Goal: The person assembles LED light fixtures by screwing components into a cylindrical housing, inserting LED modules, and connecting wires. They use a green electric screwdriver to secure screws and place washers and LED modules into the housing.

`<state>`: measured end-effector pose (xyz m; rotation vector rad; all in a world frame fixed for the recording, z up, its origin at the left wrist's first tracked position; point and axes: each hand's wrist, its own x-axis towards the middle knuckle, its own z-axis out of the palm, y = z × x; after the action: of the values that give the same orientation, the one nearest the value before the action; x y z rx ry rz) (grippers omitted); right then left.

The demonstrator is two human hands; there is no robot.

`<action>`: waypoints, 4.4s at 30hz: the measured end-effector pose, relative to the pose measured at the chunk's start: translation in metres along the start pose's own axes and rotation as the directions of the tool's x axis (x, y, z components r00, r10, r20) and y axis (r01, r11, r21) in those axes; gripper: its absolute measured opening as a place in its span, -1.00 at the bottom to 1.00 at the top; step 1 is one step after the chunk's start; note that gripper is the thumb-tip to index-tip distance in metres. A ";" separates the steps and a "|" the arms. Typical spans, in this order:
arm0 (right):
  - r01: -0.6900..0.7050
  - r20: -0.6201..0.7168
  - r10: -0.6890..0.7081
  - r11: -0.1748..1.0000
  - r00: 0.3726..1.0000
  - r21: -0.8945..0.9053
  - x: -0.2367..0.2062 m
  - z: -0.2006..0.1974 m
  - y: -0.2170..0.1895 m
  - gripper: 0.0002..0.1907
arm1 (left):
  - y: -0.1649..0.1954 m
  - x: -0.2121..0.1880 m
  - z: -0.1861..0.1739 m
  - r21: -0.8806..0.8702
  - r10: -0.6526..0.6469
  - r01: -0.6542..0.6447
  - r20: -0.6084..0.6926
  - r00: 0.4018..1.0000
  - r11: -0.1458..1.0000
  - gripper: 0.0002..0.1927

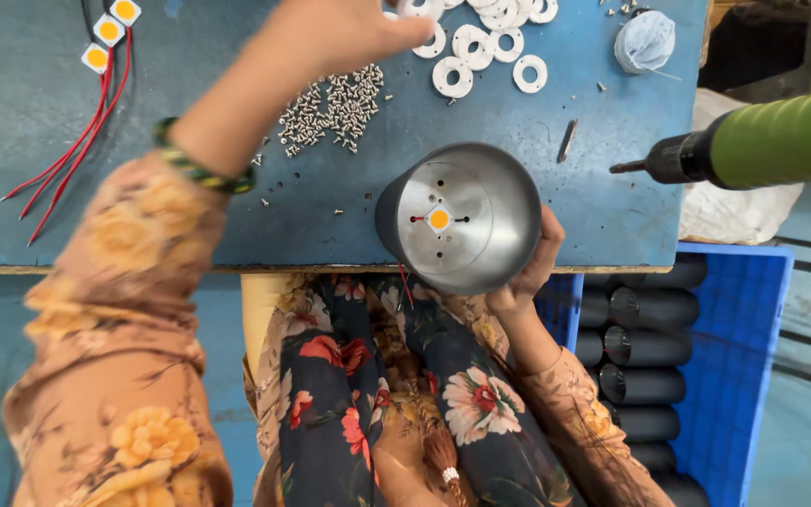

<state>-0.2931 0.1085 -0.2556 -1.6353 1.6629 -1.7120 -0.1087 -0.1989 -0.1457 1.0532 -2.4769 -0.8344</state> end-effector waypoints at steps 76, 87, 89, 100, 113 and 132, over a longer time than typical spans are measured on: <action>-0.127 0.098 0.119 0.988 0.988 0.088 0.006 0.009 -0.024 -0.27 | 0.131 -0.136 -0.050 0.385 0.516 -0.658 0.414 0.750 0.647 -0.69; -0.139 0.086 0.132 0.987 0.988 0.078 0.010 0.009 -0.028 -0.33 | 0.125 -0.132 -0.043 0.385 0.594 -0.686 0.344 0.727 0.617 -0.89; -0.125 0.079 0.120 0.990 0.990 0.063 0.010 0.010 -0.027 -0.34 | 0.123 -0.133 -0.043 0.386 0.601 -0.686 0.332 0.727 0.617 -0.89; -0.144 0.085 0.134 0.982 0.987 0.121 0.004 0.008 -0.020 -0.30 | 0.120 -0.140 -0.044 0.488 0.650 -0.693 0.289 0.702 0.531 -0.91; -0.121 0.086 0.108 0.980 0.990 0.160 0.005 0.008 -0.018 -0.22 | 0.120 -0.131 -0.045 0.364 0.667 -0.764 0.375 0.644 0.533 -0.86; -0.159 0.081 0.150 0.980 0.985 0.120 0.009 0.008 -0.023 -0.39 | 0.130 -0.121 -0.043 0.307 0.609 -0.756 0.454 0.650 0.578 -0.79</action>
<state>-0.2787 0.1050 -0.2348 -1.4527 1.5700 -1.6277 -0.0766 -0.0544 -0.0380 -0.0627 -3.0697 -0.1180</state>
